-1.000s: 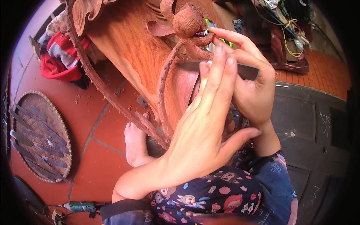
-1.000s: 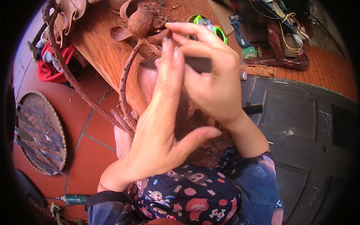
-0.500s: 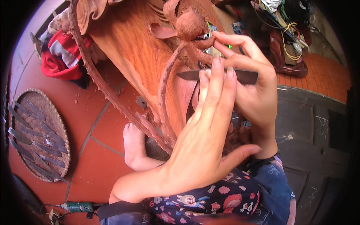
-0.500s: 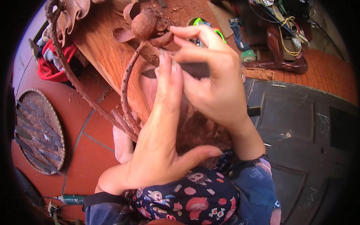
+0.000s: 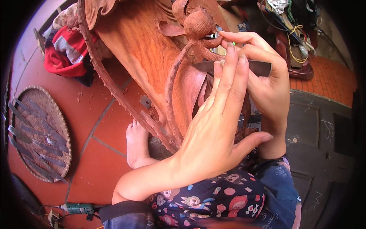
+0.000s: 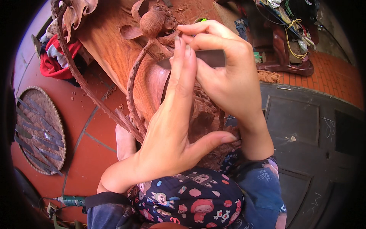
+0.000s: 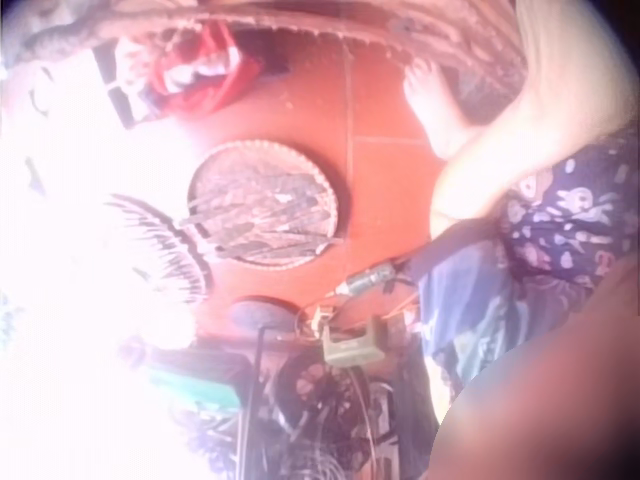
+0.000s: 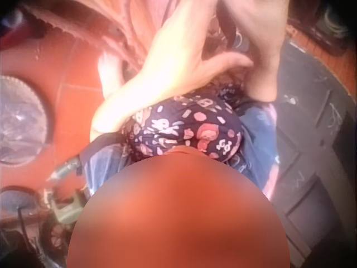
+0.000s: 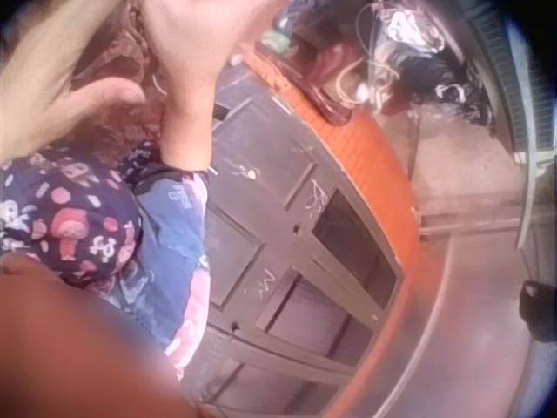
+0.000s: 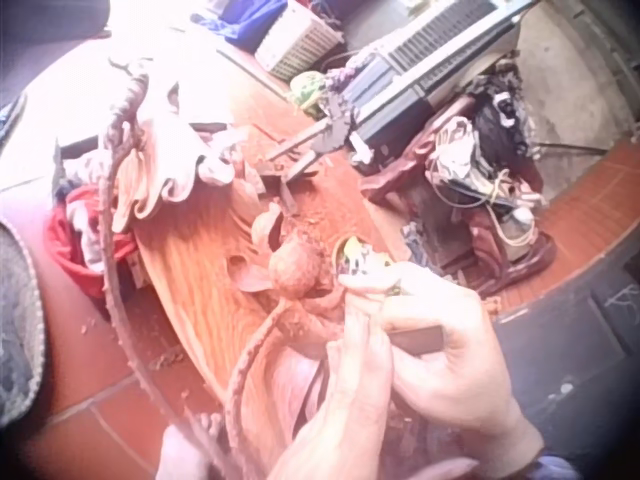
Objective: The person carves a large wooden piece using a chisel, shaping floral and leaf details. They repeatedly carve, brush away wood shavings, and switch between different chisels to refine the design.
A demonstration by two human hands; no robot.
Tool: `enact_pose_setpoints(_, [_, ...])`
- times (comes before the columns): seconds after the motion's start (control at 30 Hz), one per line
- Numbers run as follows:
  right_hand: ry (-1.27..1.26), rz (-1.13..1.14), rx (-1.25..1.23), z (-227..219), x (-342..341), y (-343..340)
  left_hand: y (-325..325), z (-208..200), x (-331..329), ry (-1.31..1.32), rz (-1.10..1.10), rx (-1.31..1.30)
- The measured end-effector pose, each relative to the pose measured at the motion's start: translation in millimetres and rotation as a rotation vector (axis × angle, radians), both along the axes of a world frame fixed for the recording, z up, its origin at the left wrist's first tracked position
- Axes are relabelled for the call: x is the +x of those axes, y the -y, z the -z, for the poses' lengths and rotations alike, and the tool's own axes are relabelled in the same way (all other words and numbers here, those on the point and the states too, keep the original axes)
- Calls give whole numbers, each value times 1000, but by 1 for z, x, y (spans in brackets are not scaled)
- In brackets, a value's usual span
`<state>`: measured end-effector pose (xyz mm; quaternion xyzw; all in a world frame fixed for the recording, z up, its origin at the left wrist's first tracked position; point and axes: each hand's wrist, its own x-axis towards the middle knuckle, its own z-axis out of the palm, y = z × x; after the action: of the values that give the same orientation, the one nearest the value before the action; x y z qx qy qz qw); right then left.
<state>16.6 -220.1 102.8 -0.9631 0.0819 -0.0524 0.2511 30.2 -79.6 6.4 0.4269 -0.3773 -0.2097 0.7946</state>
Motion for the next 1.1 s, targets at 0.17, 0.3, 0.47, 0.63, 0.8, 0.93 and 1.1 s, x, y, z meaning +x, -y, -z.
enact_pose_setpoints(0.17, [-120, 139, 156, -26, 9, -5, -20, -10, -8, 73, 35, 26])
enact_pose_setpoints(0.3, [-79, 278, 425, -50, 13, -8, -31, -16, -13, 67, 112, 7])
enact_pose_setpoints(0.47, [-144, 20, 800, -39, 8, 27, -29, -5, -16, 29, -14, 11])
enact_pose_setpoints(0.63, [23, 151, 835, -13, 4, 32, -22, -9, -11, 34, -136, 18])
enact_pose_setpoints(0.8, [120, 231, 446, -10, -4, -6, -44, 0, -16, -62, -171, 11])
enact_pose_setpoints(0.93, [40, -253, 336, -19, -21, -12, -48, 0, 3, 141, -499, 253])
enact_pose_setpoints(1.1, [121, 55, 416, -9, -31, -62, -101, 21, 19, 95, -527, 249])
